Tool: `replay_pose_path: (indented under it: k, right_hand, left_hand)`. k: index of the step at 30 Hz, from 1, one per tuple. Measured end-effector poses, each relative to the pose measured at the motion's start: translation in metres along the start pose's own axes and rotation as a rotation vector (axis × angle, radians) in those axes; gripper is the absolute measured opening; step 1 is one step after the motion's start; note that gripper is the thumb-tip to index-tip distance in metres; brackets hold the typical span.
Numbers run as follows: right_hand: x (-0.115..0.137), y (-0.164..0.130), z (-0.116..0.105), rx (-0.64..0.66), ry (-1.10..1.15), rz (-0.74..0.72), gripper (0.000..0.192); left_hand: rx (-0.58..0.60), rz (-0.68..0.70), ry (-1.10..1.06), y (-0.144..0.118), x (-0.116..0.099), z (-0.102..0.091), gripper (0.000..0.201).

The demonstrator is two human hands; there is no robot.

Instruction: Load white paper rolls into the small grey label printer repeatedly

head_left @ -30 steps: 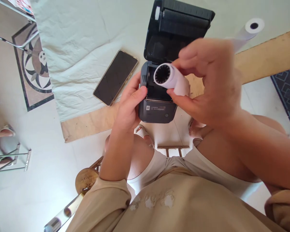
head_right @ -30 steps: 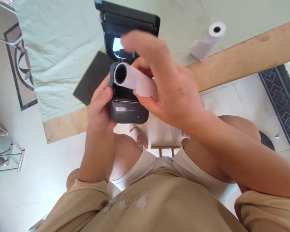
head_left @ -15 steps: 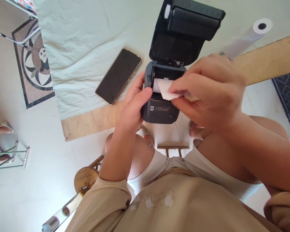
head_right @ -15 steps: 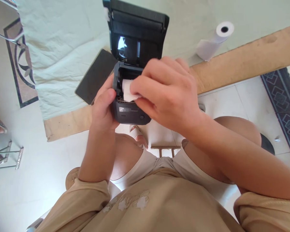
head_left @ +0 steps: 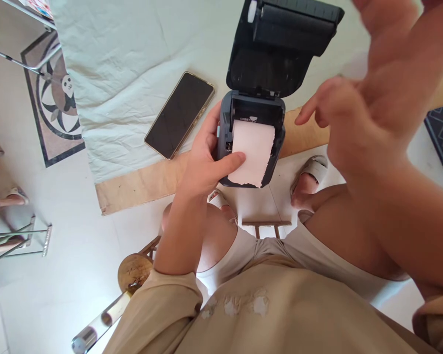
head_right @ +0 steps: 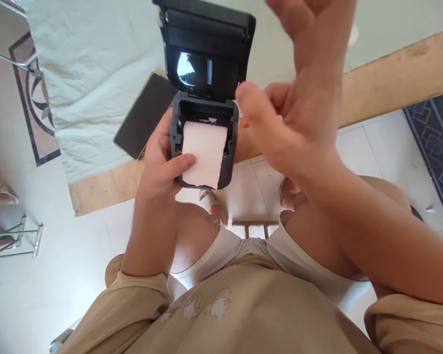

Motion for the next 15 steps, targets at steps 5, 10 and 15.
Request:
replay_pose_path:
  k: [5, 10, 15]
  right_hand:
    - [0.017, 0.006, -0.016, -0.165, 0.067, -0.266, 0.024]
    - [-0.007, 0.013, 0.001, -0.019, -0.011, -0.083, 0.028]
    - [-0.023, 0.013, 0.025, 0.246, -0.285, -0.084, 0.069]
  left_hand:
    - [-0.003, -0.005, 0.029, -0.002, 0.000, -0.001, 0.072]
    - [0.049, 0.060, 0.006, 0.000, -0.003, 0.001, 0.085]
    - [0.023, -0.006, -0.038, -0.001, -0.003, 0.005, 0.073]
Point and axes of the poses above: each hand's wrist, its own y-axis towards the middle knuckle, its own z-axis out of the palm, x = y × z, the point moved 8 cm from there along y, towards the middle knuckle, and after that the axes turned 4 degrees about z, right-handed, at the moved point
